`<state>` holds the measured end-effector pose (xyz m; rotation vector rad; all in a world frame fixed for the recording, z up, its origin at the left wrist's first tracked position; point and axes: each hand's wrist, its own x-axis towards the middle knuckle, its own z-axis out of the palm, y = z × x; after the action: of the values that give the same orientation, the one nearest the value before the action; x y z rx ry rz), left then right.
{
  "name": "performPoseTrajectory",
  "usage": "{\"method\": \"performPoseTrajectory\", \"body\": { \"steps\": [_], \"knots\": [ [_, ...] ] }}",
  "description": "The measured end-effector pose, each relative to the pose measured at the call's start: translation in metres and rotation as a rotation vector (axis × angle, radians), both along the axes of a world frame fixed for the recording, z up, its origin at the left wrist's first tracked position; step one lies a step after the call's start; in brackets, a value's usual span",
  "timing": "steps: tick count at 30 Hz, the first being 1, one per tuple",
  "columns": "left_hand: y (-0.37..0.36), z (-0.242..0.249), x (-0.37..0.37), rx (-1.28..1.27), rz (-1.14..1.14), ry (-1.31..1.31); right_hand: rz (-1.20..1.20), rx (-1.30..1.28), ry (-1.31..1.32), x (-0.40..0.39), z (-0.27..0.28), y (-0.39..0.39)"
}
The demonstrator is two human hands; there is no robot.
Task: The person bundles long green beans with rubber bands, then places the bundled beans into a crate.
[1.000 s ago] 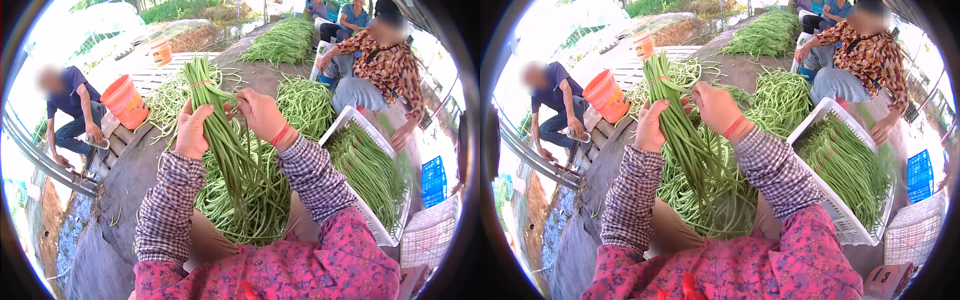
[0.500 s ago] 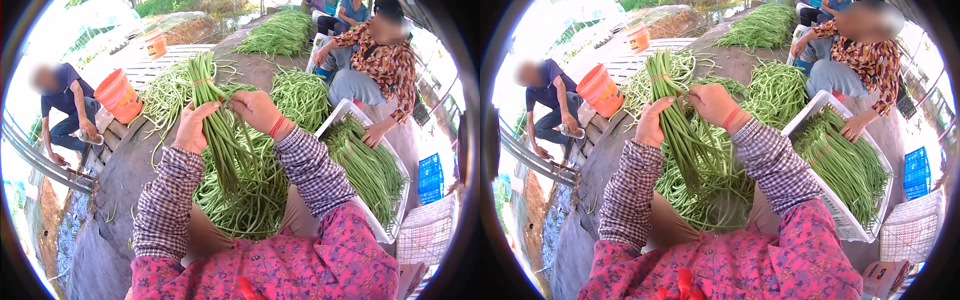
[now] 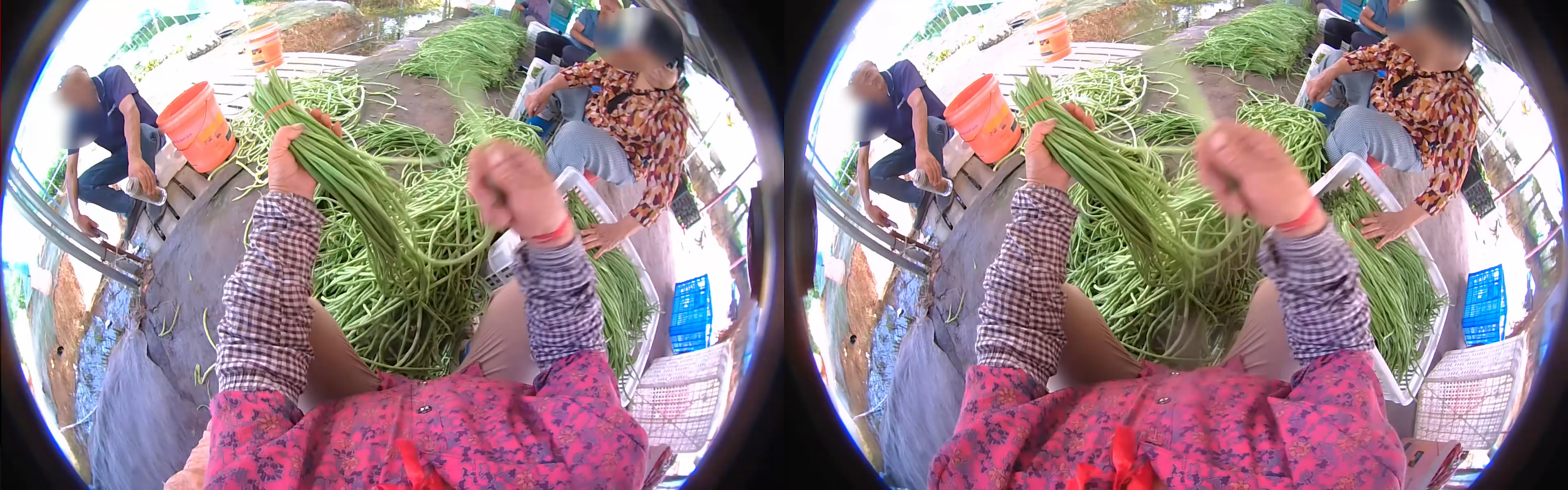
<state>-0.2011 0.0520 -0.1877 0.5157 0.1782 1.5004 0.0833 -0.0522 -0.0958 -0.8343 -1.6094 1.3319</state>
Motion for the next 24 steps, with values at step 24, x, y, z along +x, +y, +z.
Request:
{"method": "performPoseTrajectory", "body": {
  "steps": [24],
  "knots": [
    [-0.036, 0.009, 0.057, -0.087, -0.177, 0.442, 0.117, -0.440, 0.417, -0.025, -0.073, 0.070]
  ]
}}
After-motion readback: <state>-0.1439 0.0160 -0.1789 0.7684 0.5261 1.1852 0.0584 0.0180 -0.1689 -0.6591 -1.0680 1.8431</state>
